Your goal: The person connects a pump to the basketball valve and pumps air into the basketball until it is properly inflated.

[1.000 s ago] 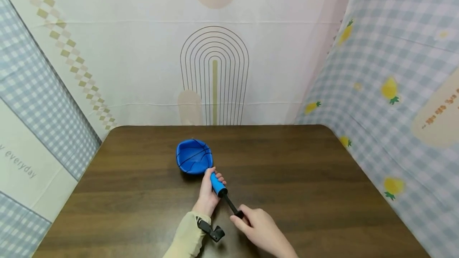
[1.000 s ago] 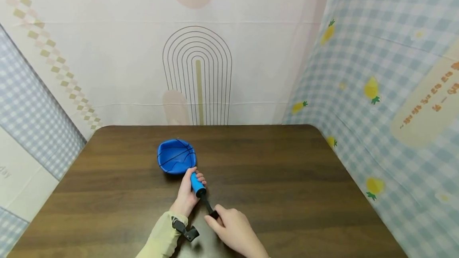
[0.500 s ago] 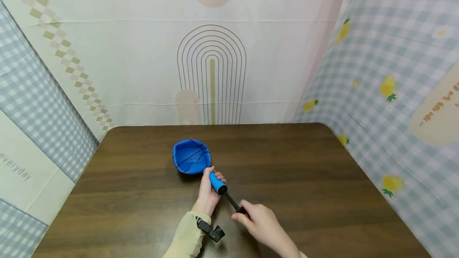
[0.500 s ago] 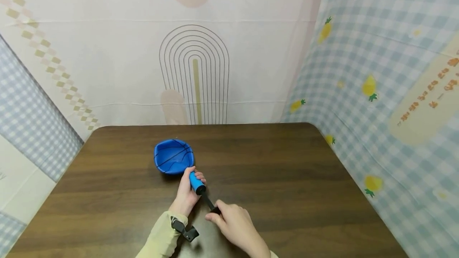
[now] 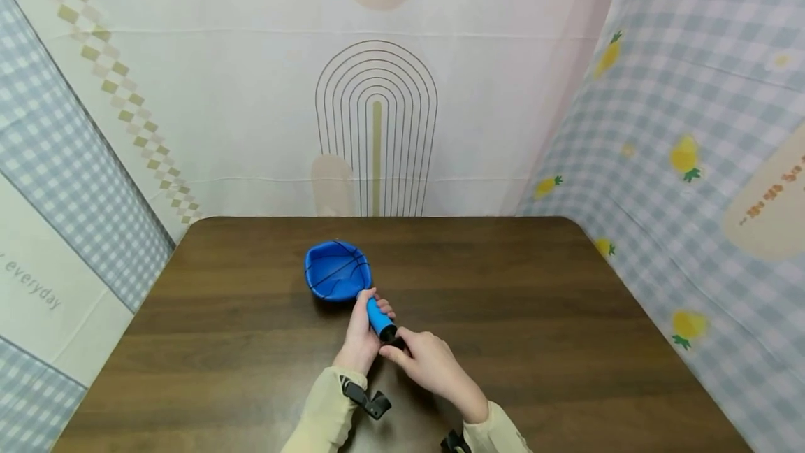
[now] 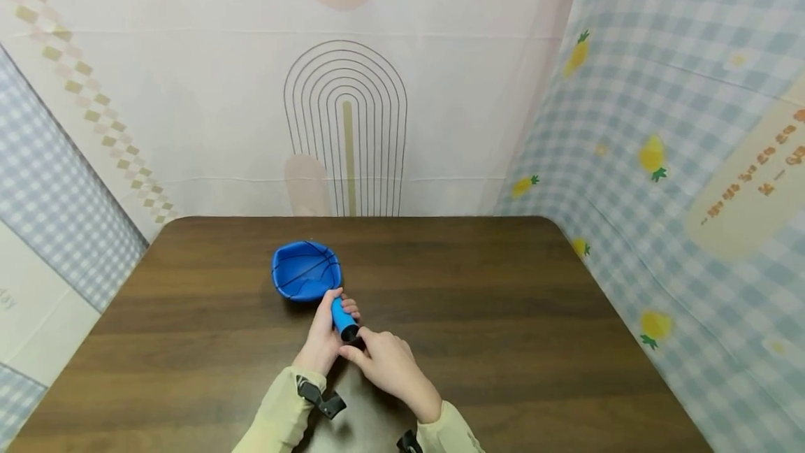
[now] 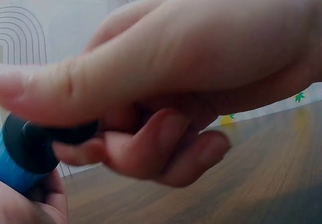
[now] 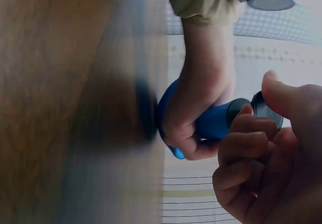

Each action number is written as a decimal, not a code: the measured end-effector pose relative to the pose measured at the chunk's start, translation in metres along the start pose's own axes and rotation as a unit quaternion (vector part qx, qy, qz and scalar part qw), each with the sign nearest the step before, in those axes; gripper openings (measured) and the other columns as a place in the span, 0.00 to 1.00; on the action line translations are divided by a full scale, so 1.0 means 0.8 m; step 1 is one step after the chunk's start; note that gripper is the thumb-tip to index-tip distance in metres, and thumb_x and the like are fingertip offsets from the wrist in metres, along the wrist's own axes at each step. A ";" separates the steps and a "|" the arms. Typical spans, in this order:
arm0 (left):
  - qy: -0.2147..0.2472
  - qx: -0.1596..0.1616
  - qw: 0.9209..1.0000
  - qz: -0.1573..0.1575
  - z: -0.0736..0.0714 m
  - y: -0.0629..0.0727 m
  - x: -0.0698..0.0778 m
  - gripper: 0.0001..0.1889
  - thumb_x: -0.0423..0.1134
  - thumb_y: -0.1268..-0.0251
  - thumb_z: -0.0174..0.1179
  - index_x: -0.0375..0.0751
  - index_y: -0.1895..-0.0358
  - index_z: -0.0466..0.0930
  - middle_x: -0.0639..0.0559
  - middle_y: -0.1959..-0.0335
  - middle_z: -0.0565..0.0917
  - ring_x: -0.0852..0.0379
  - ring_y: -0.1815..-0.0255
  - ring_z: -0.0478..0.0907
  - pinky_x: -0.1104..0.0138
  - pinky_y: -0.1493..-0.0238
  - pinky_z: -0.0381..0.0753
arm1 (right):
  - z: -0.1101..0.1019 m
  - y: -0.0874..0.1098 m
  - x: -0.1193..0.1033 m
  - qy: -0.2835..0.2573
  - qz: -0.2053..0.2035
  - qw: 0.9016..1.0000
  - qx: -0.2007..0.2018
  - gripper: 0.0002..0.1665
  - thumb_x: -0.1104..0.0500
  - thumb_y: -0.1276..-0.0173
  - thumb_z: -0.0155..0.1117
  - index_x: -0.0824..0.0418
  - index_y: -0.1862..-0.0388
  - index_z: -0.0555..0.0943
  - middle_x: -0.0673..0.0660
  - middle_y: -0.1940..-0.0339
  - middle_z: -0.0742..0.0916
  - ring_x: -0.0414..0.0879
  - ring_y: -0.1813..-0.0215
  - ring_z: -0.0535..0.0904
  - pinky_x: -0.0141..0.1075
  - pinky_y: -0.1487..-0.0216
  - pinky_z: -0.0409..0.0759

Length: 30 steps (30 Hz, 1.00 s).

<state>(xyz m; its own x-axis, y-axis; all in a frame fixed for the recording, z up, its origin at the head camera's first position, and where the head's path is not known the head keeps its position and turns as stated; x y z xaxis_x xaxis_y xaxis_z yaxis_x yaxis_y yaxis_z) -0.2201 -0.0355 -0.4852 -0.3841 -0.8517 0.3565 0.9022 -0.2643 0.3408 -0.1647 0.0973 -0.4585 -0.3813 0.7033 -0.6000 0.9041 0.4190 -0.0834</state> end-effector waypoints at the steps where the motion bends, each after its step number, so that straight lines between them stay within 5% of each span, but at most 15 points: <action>1: -0.002 -0.003 1.000 -0.002 0.000 0.000 0.001 0.08 0.42 0.24 0.42 0.45 0.65 0.60 0.59 0.80 0.68 0.66 0.82 0.66 0.76 0.71 0.71 | 0.000 0.002 -0.001 -0.002 0.001 1.000 0.005 0.19 0.41 0.30 0.56 0.53 0.72 0.75 0.41 0.86 0.67 0.32 0.85 0.60 0.26 0.82 0.59; 10: 0.004 -0.008 1.000 -0.028 -0.010 -0.006 0.007 0.10 0.44 0.24 0.44 0.45 0.65 0.62 0.59 0.79 0.68 0.65 0.80 0.69 0.75 0.71 0.73 | -0.014 0.048 -0.016 -0.053 0.021 0.998 0.037 0.18 0.41 0.31 0.59 0.50 0.76 0.73 0.39 0.88 0.66 0.28 0.86 0.58 0.24 0.83 0.57; 18: 0.015 0.000 0.999 -0.028 -0.010 -0.012 0.005 0.11 0.44 0.24 0.43 0.46 0.67 0.64 0.58 0.80 0.70 0.65 0.79 0.70 0.74 0.68 0.75 | -0.043 0.095 -0.020 -0.092 -0.030 0.992 0.077 0.12 0.50 0.31 0.61 0.48 0.74 0.73 0.38 0.86 0.67 0.24 0.83 0.57 0.21 0.81 0.59; 23: 0.027 0.011 0.999 -0.024 -0.008 -0.014 -0.003 0.10 0.44 0.25 0.45 0.45 0.66 0.64 0.58 0.79 0.71 0.66 0.77 0.71 0.74 0.66 0.74 | -0.047 0.089 -0.018 -0.097 0.005 0.992 0.079 0.11 0.49 0.32 0.60 0.50 0.73 0.74 0.40 0.86 0.66 0.25 0.83 0.57 0.22 0.82 0.59; 30: 0.022 0.009 1.000 -0.012 -0.008 -0.015 -0.008 0.07 0.42 0.24 0.43 0.45 0.62 0.60 0.57 0.78 0.70 0.65 0.77 0.69 0.73 0.66 0.72 | -0.022 0.039 0.001 -0.041 0.043 0.997 0.054 0.17 0.45 0.35 0.62 0.53 0.75 0.73 0.41 0.88 0.65 0.29 0.85 0.58 0.24 0.83 0.56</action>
<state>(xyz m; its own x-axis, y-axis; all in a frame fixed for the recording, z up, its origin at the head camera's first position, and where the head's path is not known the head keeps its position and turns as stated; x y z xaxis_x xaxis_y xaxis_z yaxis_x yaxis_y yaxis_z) -0.2269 -0.0300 -0.4972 -0.3963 -0.8642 0.3099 0.8892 -0.2773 0.3638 -0.1404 0.1211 -0.4476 -0.2874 0.6826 -0.6719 0.9503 0.2911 -0.1107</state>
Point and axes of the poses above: each hand's wrist, its own y-axis away from the middle knuckle, its own z-axis out of the palm, x = y × z, the point moved 1 cm from there along -y, towards the middle knuckle
